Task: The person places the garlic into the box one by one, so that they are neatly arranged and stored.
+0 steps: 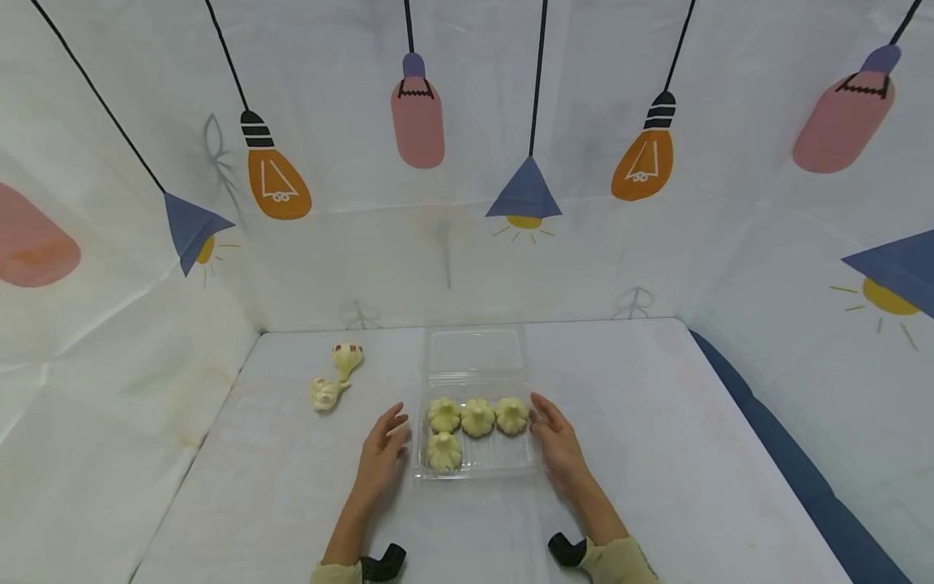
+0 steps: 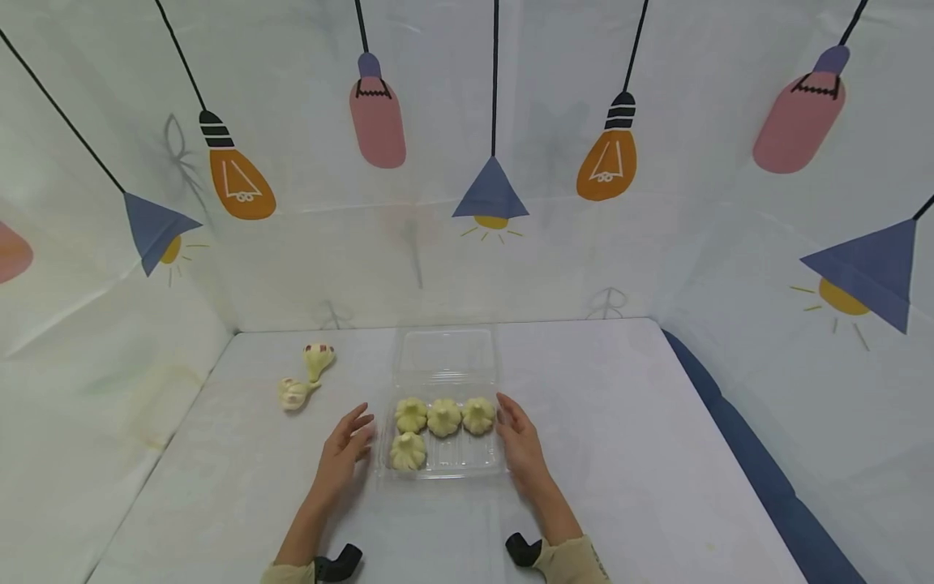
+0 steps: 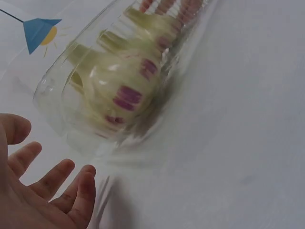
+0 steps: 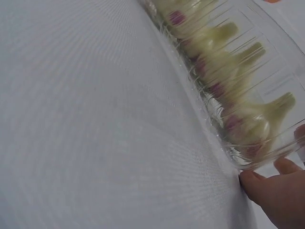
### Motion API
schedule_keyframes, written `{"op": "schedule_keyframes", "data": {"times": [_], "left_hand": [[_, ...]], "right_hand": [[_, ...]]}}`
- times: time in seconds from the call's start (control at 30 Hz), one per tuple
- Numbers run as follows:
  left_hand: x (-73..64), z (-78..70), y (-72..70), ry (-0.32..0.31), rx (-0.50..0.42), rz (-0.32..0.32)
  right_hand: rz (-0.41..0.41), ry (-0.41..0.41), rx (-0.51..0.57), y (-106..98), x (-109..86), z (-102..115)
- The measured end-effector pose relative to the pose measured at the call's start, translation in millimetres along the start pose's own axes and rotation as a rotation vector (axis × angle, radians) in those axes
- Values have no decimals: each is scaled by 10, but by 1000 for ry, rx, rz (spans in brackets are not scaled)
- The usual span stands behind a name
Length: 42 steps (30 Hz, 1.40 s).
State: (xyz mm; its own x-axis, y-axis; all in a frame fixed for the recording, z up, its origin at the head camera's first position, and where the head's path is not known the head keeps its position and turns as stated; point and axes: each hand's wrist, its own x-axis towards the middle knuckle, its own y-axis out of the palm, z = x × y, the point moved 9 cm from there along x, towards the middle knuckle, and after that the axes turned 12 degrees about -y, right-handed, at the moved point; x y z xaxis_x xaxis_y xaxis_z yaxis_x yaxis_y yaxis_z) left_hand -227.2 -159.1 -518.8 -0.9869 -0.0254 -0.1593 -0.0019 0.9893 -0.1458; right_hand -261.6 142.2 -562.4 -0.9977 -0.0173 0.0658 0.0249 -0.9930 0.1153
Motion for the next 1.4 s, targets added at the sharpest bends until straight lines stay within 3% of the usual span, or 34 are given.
{"op": "schedule_keyframes", "data": {"times": [0.23, 0.33, 0.57, 0.77, 1.1, 1.4], "left_hand": [[138, 126, -283, 137, 212, -167], [157, 75, -382, 186, 302, -222], [257, -82, -580, 244, 437, -259], [363, -235, -804, 297, 493, -283], [555, -433, -1202, 286, 557, -312], [742, -311, -1406, 210, 609, -262]], "right_hand": [[-8, -11, -13, -36, -1, 9], [-10, -13, 1, -38, -1, 1], [-13, -30, 20, -38, 13, 5], [-18, -18, 16, -35, 15, -9], [-20, -22, 17, -23, 30, 12], [-36, -17, 20, -40, 25, -4]]}}
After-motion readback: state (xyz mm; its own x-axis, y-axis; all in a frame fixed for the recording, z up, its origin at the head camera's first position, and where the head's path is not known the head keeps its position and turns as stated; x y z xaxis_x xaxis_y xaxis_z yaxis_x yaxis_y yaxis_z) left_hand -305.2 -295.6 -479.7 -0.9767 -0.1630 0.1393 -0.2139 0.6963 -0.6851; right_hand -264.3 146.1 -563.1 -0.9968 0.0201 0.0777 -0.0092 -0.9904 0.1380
